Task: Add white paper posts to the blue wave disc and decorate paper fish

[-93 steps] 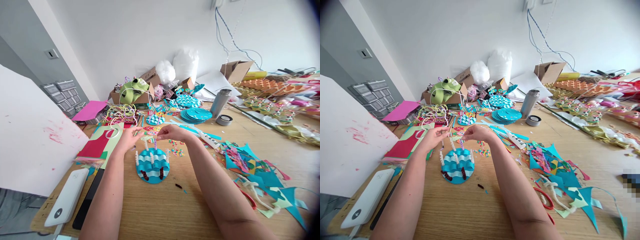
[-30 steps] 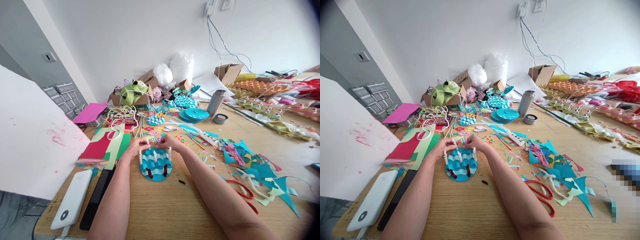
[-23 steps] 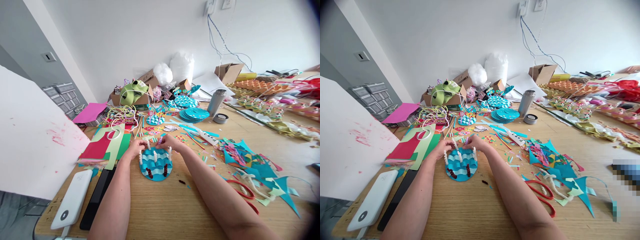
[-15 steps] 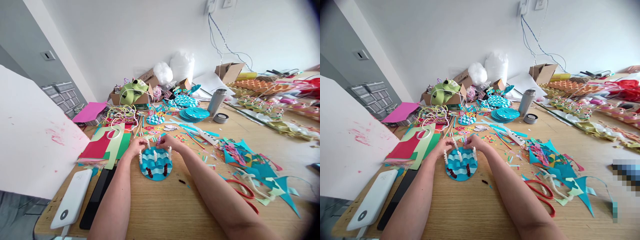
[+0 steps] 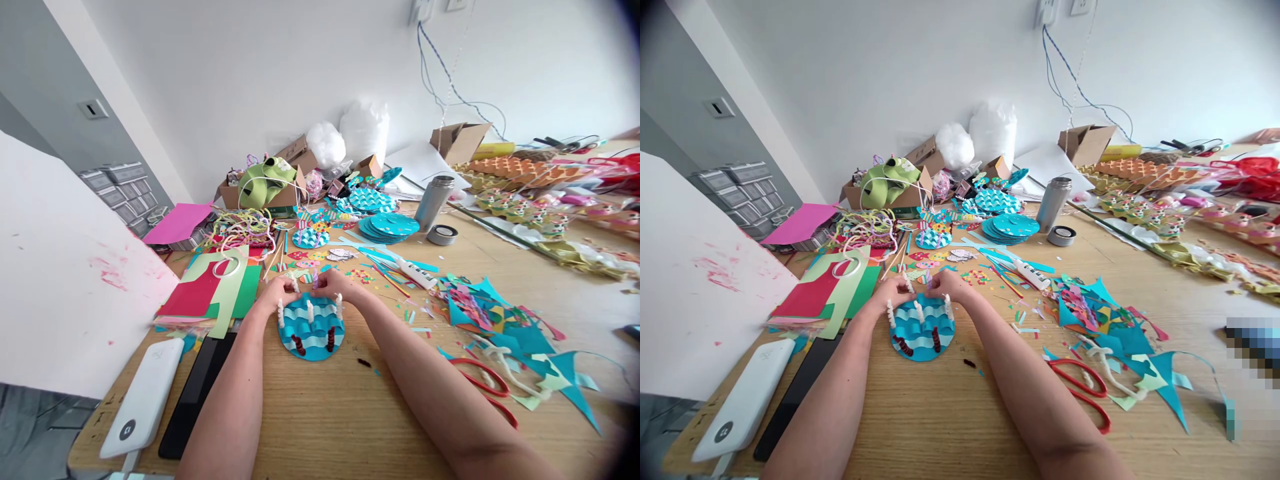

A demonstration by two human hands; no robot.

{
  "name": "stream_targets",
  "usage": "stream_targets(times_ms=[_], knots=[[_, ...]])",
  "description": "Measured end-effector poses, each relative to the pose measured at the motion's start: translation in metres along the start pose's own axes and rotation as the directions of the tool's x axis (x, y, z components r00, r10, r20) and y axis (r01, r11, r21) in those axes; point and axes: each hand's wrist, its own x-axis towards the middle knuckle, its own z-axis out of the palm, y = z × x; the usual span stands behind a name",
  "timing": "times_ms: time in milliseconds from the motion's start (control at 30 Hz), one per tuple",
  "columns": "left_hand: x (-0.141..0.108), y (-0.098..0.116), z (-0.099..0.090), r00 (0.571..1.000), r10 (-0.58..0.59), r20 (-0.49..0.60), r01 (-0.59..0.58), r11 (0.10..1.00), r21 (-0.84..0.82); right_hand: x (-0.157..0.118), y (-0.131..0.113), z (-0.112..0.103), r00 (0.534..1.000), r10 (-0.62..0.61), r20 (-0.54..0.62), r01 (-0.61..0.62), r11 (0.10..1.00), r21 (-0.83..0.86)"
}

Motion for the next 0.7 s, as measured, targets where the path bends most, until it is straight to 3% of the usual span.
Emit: stream_targets(times_ms=[700], knots=[[-0.0015,0.0092,0.0011,0.999,-0.035,-0.03,0.039,0.991,0.125,-0.0033,-0.0077,0.0006,0.996,0.061,-0.065,-0.069,0.991,-0.115]])
